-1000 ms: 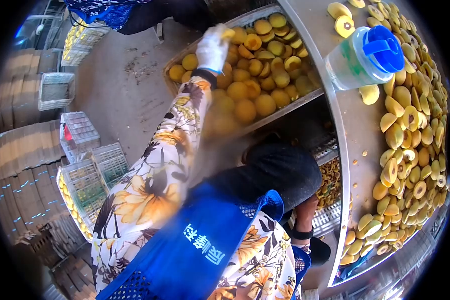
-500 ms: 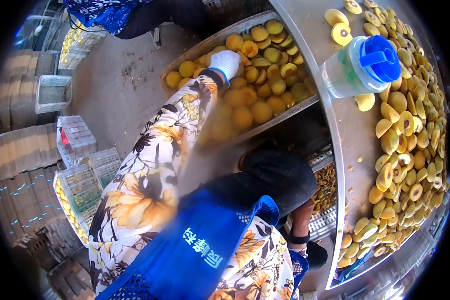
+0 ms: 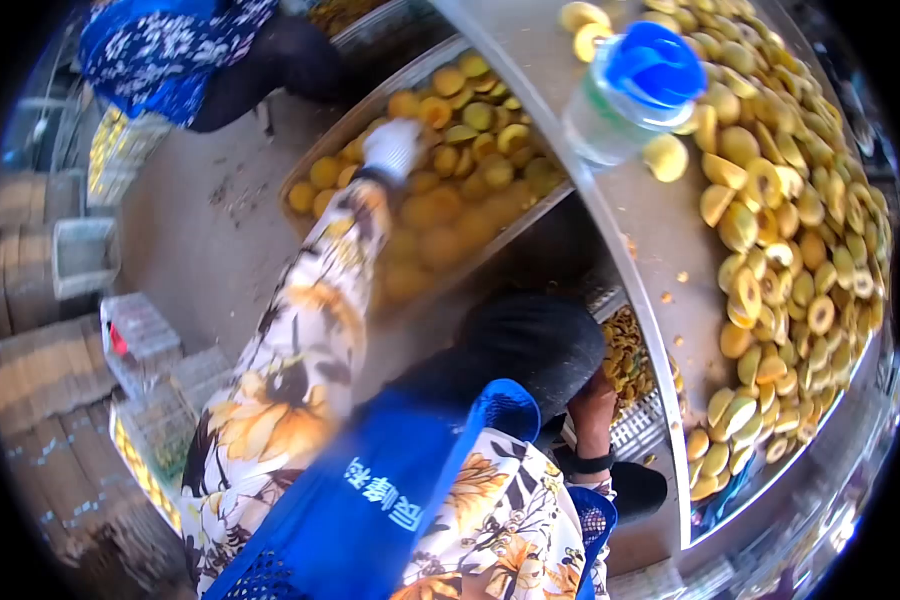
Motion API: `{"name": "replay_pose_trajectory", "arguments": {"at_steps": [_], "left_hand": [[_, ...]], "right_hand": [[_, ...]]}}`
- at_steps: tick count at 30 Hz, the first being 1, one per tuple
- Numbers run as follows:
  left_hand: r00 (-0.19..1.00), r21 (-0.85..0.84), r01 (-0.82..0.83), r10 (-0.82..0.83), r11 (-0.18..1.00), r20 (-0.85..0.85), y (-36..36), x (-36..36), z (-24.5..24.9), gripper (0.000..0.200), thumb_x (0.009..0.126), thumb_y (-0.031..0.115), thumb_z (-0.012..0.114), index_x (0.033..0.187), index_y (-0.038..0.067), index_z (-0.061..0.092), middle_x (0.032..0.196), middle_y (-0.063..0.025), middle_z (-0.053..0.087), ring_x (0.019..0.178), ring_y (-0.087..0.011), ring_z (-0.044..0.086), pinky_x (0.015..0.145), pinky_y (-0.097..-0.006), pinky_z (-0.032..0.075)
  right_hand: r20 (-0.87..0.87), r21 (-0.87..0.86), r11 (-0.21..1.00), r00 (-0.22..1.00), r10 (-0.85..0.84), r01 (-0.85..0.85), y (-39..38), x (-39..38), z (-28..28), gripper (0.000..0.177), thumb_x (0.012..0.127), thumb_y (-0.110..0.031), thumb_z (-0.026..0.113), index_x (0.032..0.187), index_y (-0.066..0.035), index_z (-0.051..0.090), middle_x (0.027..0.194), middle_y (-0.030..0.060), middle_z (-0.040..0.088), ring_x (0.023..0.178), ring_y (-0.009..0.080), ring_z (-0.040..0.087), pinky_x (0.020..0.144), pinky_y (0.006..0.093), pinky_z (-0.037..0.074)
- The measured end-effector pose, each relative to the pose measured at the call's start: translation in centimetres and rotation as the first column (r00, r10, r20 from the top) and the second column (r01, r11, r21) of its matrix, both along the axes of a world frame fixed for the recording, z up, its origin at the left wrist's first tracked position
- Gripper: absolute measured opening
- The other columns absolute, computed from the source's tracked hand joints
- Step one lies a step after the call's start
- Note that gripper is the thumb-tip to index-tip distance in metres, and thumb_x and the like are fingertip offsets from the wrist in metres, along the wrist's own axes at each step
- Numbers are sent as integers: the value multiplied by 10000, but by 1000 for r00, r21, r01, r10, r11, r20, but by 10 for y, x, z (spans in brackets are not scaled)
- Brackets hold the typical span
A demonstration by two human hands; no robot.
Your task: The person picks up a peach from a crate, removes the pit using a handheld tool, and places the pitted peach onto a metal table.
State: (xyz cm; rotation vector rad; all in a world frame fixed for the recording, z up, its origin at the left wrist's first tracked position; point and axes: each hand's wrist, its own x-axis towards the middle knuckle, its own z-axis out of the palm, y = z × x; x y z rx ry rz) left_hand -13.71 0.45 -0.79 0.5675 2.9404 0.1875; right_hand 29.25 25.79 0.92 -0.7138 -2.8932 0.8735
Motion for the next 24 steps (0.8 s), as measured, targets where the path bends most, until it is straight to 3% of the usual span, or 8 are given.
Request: {"name": "replay_pose_trajectory", "arguments": {"at_steps": [3,7,10,11,13,17,21,24], "left_hand": [[984,270,71,-23,960,-179,-18,61,11,273,841,317,578,913,59,634,873,-131,623,831,-327,602,739,-398,482],[989,370,-96,130,924,-69,-45,112,9,243,842,317,579,941,109,657,978,-96,642,886,-286,612,755,-373,488],[980,277,184,-156,943,-123,-46,117,-5,260,829,312,590,1016,137,639,1017,-78,632,913,-269,609,753,-374,499],[966,126,245,-253,961,52,-44,126,4,231,817,293,600,979,131,628,992,-93,612,902,-295,602,756,-386,497],[908,3,411,-409,912,92,-55,138,-16,218,803,284,611,933,109,610,962,-125,581,888,-330,589,753,-410,493],[972,135,220,-229,966,57,-55,143,-23,212,792,271,610,925,107,604,959,-160,571,901,-360,582,741,-451,483],[981,95,147,-158,985,117,-61,156,15,210,809,255,587,965,115,595,985,-159,582,892,-359,596,739,-462,483],[976,-47,166,-157,985,151,-65,144,1,301,772,322,649,991,130,569,991,-141,584,882,-345,606,726,-461,487]], "right_hand": [[3,122,992,1000,13,-13,-3,1,18,226,820,-137,612,1011,-17,587,830,253,625,811,429,613,661,439,496],[-19,85,996,1000,10,-9,-11,6,60,258,827,-191,612,1010,-11,579,779,272,618,768,442,612,631,456,489],[128,57,991,984,-125,119,-7,22,39,334,827,-252,614,1053,-9,579,810,283,620,781,432,620,618,457,491],[142,39,990,980,-141,137,-9,33,40,353,826,-251,615,1077,-7,573,808,286,618,779,436,618,622,462,490],[186,-14,985,968,-168,174,-22,43,48,394,823,-249,617,1126,-4,561,803,291,615,776,443,616,630,472,489],[172,46,986,971,-163,157,-31,47,43,397,811,-248,618,1111,5,559,790,295,610,760,443,614,619,486,476],[99,53,982,977,-187,183,-39,68,34,331,794,-249,621,993,10,565,779,282,616,759,445,608,620,485,465],[0,57,985,987,-161,160,-36,80,12,293,787,-252,622,934,-4,569,771,267,623,753,437,611,626,474,463]]}}
